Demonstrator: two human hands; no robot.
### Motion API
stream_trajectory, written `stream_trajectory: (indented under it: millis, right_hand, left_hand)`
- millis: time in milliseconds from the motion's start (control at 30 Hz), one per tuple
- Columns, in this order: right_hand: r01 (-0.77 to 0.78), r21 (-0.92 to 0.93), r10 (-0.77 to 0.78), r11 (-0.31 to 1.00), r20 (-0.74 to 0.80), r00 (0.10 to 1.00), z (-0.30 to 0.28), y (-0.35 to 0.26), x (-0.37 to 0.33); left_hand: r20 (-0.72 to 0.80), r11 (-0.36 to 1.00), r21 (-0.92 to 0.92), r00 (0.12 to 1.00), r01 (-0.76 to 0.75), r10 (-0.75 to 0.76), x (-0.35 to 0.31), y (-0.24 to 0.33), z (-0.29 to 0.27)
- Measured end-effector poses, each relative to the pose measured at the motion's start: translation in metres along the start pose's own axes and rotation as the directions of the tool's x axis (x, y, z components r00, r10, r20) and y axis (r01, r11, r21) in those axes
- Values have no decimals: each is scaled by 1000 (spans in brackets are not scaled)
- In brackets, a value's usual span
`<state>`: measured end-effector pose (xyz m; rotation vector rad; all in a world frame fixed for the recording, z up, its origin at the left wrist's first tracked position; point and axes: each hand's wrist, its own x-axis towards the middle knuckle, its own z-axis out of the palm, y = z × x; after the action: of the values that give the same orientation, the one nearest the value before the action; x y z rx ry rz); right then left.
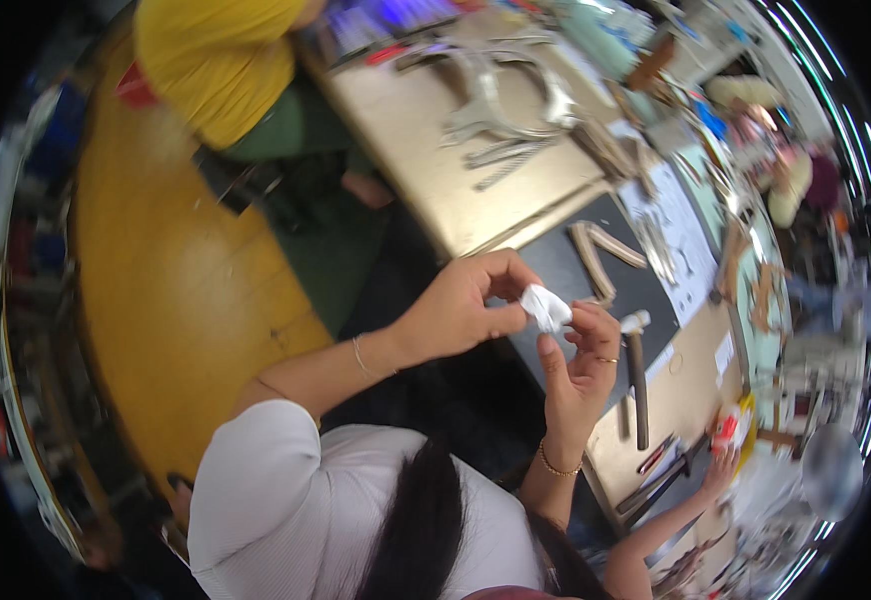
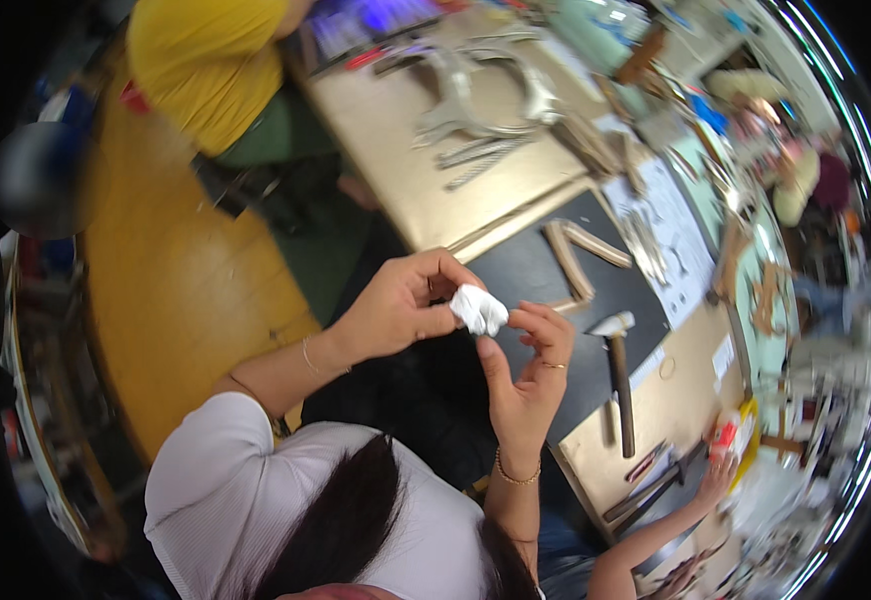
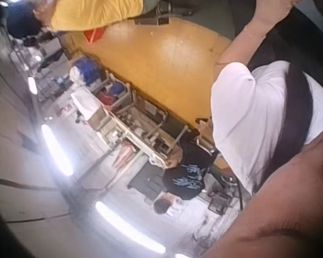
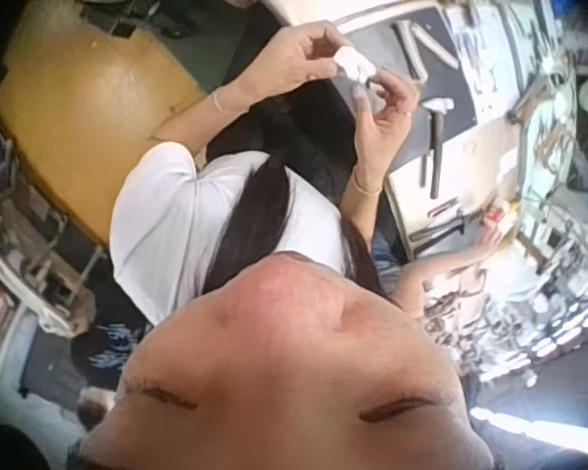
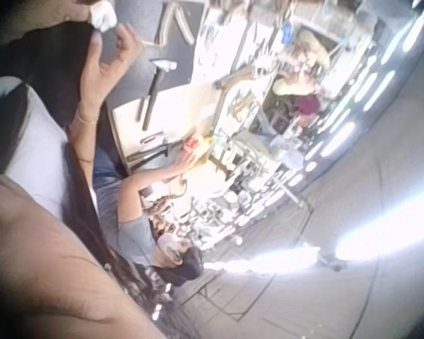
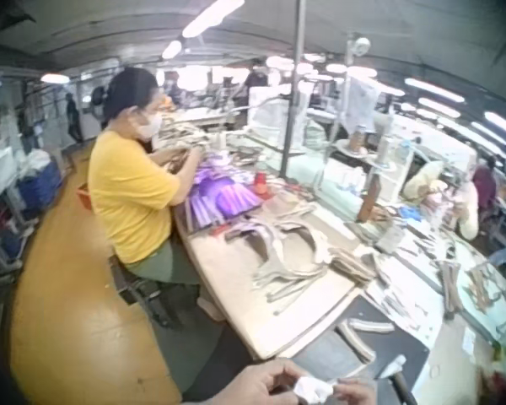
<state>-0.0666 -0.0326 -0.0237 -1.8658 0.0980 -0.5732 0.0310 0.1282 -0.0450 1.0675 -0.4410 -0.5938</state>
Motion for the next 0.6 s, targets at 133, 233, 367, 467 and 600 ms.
stream_trajectory:
  millis: [133, 233, 367, 467, 600]
  right_hand:
    - [62, 101, -81, 993, 201, 976, 25, -39, -9]
    - [491, 151, -509, 858, 385, 770, 45, -83, -8]
    - [476, 453, -650, 754, 618, 442, 85, -143, -7]
    - [430, 546, -694, 719, 533, 485, 131, -149, -14]
    - [303, 581, -594, 755, 412, 691, 169, -150, -43]
  left_hand:
    - [-414, 983, 94, 904, 156, -104, -50, -35, -86]
    - [-633, 987, 20, 765, 162, -113, -89, -74, -146]
    - [-744, 975, -166, 631, 145, -221, -118, -122, -195]
    - [-795, 970, -243, 569, 22, -212, -111, -145, -221]
    - [-828, 959, -270, 529, -83, -187, -70, -167, -257]
